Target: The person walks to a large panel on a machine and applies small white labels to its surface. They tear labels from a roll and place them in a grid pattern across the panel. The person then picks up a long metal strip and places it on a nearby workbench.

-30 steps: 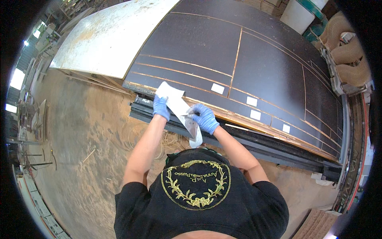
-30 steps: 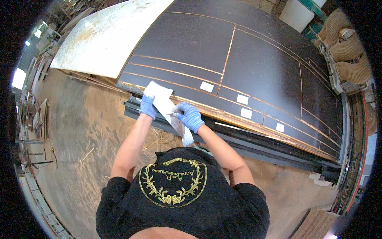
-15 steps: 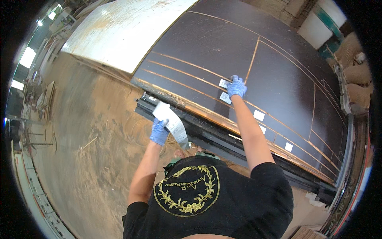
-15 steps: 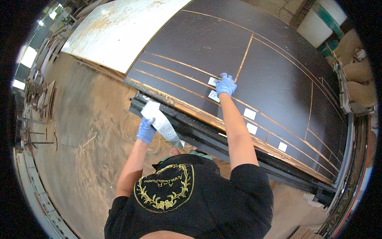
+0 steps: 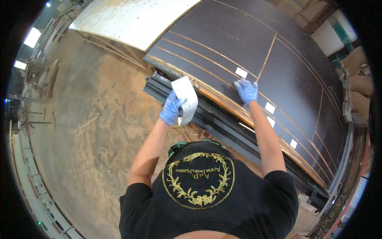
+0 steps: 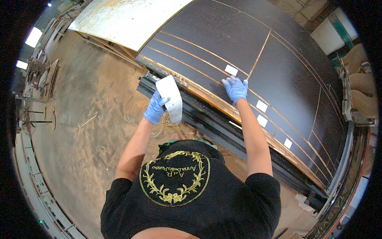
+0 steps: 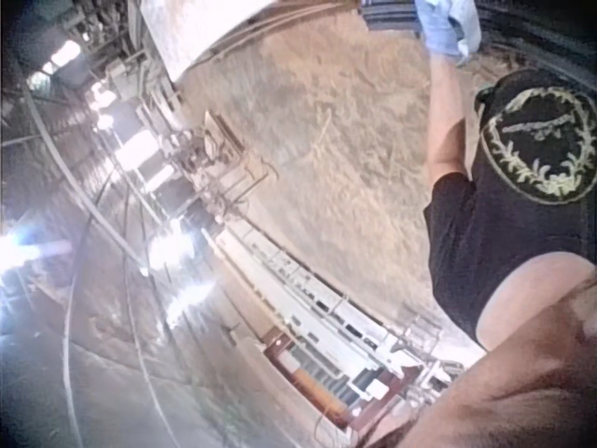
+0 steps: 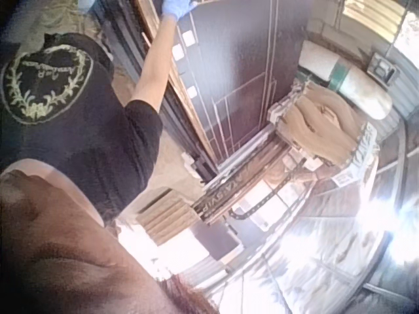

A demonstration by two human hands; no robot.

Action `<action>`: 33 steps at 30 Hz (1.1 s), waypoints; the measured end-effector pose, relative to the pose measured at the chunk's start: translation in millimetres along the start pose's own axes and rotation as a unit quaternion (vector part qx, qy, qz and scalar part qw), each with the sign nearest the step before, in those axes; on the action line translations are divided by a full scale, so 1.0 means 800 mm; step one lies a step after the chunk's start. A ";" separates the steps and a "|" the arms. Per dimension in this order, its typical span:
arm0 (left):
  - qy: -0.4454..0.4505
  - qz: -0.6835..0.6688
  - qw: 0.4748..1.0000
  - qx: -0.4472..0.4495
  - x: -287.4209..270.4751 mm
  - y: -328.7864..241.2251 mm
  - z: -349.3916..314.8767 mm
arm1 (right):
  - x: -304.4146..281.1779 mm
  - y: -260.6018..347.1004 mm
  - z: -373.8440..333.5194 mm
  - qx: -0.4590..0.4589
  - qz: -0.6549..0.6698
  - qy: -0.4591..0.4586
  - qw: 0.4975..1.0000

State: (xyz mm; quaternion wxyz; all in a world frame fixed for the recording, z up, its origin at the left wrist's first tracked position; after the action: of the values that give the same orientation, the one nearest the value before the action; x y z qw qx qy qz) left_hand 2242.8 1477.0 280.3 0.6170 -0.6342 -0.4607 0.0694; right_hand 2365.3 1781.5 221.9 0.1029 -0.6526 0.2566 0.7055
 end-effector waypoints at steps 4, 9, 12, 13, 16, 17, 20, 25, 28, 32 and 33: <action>0.105 -0.054 0.993 -0.025 0.007 -0.019 0.013 | -0.001 0.069 -0.042 0.030 0.609 0.006 0.792; 0.140 -0.059 0.988 -0.032 0.008 -0.049 0.045 | 0.013 0.204 -0.078 -0.054 0.718 0.150 0.677; 0.138 -0.038 0.989 -0.041 -0.003 -0.081 0.063 | 0.038 0.230 -0.095 0.006 0.731 0.174 0.660; 0.127 -0.035 0.990 -0.040 -0.011 -0.089 0.069 | 0.015 0.246 -0.105 0.011 0.723 0.153 0.673; 0.091 -0.025 0.995 -0.039 -0.025 -0.104 0.083 | 0.020 0.251 -0.119 0.023 0.740 0.140 0.658; 0.073 -0.024 0.996 -0.040 -0.027 -0.105 0.088 | 0.026 0.249 -0.119 0.000 0.741 0.105 0.664; 0.042 -0.028 0.998 -0.046 -0.038 -0.100 0.093 | 0.012 0.254 -0.123 -0.007 0.730 0.039 0.683; 0.017 -0.070 0.994 -0.088 -0.038 -0.085 0.098 | -0.011 0.263 -0.124 -0.027 0.720 -0.057 0.691; -0.020 -0.084 0.988 -0.125 -0.032 -0.073 0.101 | -0.013 0.254 -0.114 -0.071 0.569 -0.066 0.817; -0.045 -0.086 0.984 -0.152 -0.063 -0.038 0.126 | -0.036 0.249 -0.108 -0.091 0.460 -0.034 0.883; -0.028 -0.108 0.983 -0.147 -0.063 -0.028 0.135 | -0.023 0.239 -0.102 -0.091 0.406 -0.042 0.908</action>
State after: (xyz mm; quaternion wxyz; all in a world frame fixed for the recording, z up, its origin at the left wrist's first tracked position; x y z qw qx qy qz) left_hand 2132.1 1516.8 250.4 0.5077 -0.6623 -0.5488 -0.0487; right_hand 2346.9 1582.3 281.9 -0.2416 -0.4681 0.4291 0.7337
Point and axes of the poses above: each hand's wrist, its own z-axis towards the middle knuckle, its own x-axis out of the palm, y = z × x, the point moved 2 cm from there along z, towards the middle knuckle, and after that the axes turned 4 degrees about -x, right-handed, at the moved point
